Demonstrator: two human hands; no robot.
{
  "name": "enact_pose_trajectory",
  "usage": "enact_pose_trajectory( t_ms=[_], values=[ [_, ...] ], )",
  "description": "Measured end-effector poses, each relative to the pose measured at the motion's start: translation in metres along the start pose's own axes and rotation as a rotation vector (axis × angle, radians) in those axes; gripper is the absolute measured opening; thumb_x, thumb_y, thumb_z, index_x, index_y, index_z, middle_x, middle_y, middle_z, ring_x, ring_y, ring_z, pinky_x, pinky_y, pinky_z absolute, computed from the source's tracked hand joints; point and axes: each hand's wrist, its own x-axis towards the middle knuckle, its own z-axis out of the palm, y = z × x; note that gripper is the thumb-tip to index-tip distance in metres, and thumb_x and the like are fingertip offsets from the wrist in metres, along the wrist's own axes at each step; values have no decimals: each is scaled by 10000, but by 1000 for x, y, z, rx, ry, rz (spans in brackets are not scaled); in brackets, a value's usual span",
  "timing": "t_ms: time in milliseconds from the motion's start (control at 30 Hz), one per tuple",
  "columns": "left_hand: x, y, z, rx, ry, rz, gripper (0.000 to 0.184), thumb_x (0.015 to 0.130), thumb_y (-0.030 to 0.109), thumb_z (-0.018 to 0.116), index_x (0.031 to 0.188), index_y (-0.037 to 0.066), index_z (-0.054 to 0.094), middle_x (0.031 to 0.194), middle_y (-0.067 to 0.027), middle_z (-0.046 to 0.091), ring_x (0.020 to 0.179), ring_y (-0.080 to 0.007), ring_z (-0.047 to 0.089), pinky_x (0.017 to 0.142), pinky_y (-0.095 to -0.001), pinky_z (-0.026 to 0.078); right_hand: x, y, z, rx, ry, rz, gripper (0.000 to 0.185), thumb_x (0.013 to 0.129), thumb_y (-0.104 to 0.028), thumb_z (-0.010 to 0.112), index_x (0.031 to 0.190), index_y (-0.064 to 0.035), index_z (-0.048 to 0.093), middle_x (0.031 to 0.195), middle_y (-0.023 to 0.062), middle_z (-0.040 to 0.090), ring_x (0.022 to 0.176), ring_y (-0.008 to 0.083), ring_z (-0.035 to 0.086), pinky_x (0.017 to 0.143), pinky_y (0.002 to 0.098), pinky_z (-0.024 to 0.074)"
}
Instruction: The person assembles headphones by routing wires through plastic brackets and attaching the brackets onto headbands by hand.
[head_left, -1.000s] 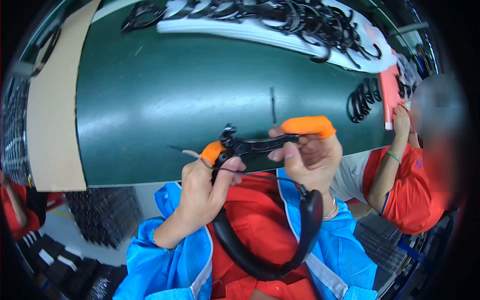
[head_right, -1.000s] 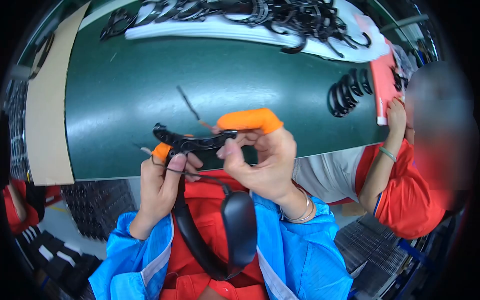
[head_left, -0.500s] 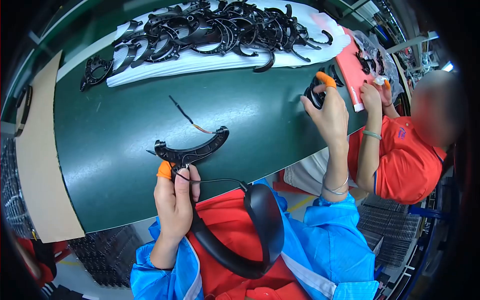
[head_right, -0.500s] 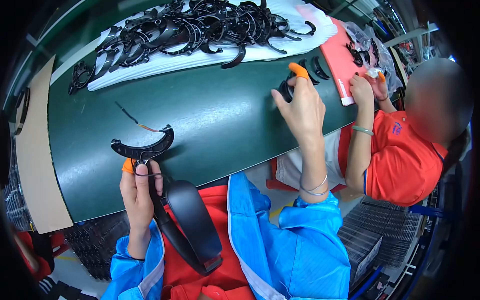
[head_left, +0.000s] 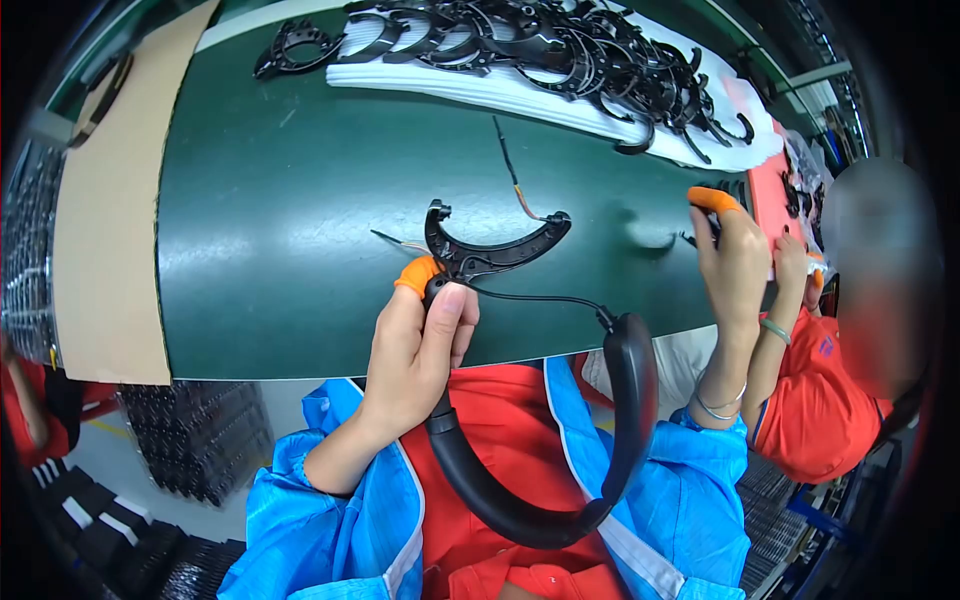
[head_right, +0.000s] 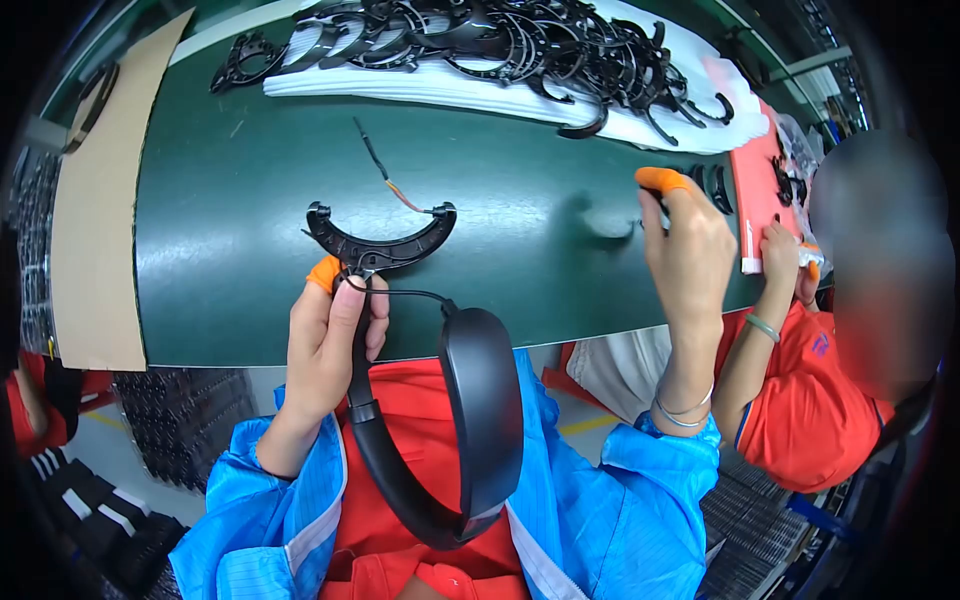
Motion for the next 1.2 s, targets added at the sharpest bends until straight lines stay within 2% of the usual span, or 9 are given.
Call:
enact_pose_trajectory(
  t_ms=[67, 167, 300, 467, 600, 667, 700, 800, 1200],
  values=[
    [1, -1, -1, -28, -22, 2, 239, 902, 203, 376, 759, 19, 431, 528, 3, 410, 438, -44, 372, 410, -190, 306, 5, -5, -9, 65, 46, 3, 60, 731, -48, 582, 778, -10, 590, 790, 110, 600, 629, 268, 576, 547, 318, 432],
    [1, -3, -2, -83, -22, -20, 247, 903, 217, 376, 763, 21, 428, 529, -1, 409, 438, -48, 374, 414, -193, 309, 15, -13, -21, 109, 258, -158, 102, 686, 5, 626, 783, 14, 595, 767, 52, 600, 454, 113, 459, 409, 227, 332],
    [3, -3, -5, -128, -59, -45, 282, 909, 250, 357, 754, 25, 429, 516, -7, 405, 432, -54, 373, 415, -196, 310, 14, -22, -20, 229, 264, -133, 129, 678, 28, 637, 802, 8, 607, 725, 38, 578, 461, 46, 406, 390, 175, 274],
    [3, -2, -4, -143, -56, -58, 294, 908, 258, 353, 745, 26, 430, 514, -6, 406, 430, -55, 369, 417, -199, 314, -18, -44, 20, 479, 155, -356, 180, 605, 43, 681, 753, -5, 592, 690, 89, 570, 530, 163, 547, 452, 232, 420],
    [-1, 2, -6, -90, -130, -90, 274, 913, 253, 331, 799, 22, 425, 557, -12, 422, 469, -55, 386, 450, -186, 333, -34, -71, 21, 610, -28, -147, 227, 635, 41, 669, 849, 1, 603, 784, 87, 582, 499, 74, 498, 425, 200, 387],
    [-2, 2, -3, -102, -147, -95, 266, 913, 248, 332, 800, 26, 423, 562, -14, 425, 468, -53, 383, 450, -184, 333, -41, -84, 21, 1345, -153, 339, 329, 676, 66, 621, 994, 36, 544, 883, 108, 584, 510, 31, 468, 413, 174, 366],
    [-3, 2, -2, -101, -152, -93, 266, 913, 248, 332, 800, 26, 423, 562, -14, 425, 468, -53, 383, 450, -184, 333, -45, -90, 25, 1482, -169, 318, 395, 710, 79, 570, 1090, 64, 463, 952, 149, 575, 526, 27, 462, 442, 160, 393],
    [-7, 1, 4, -118, -100, -88, 309, 903, 270, 365, 727, 22, 423, 523, -2, 407, 453, -48, 372, 423, -201, 305, -41, -114, 15, 1647, -208, 483, 341, 747, 65, 533, 1079, 63, 458, 972, 181, 572, 548, 42, 494, 505, 171, 447],
    [-11, 1, 7, -75, -79, 17, 276, 894, 220, 396, 738, -7, 418, 530, -22, 424, 454, -67, 393, 420, -214, 315, -46, -116, 22, 1706, -166, 403, 317, 753, 57, 513, 1066, 47, 461, 946, 170, 577, 574, 73, 537, 539, 174, 446]
  ],
)
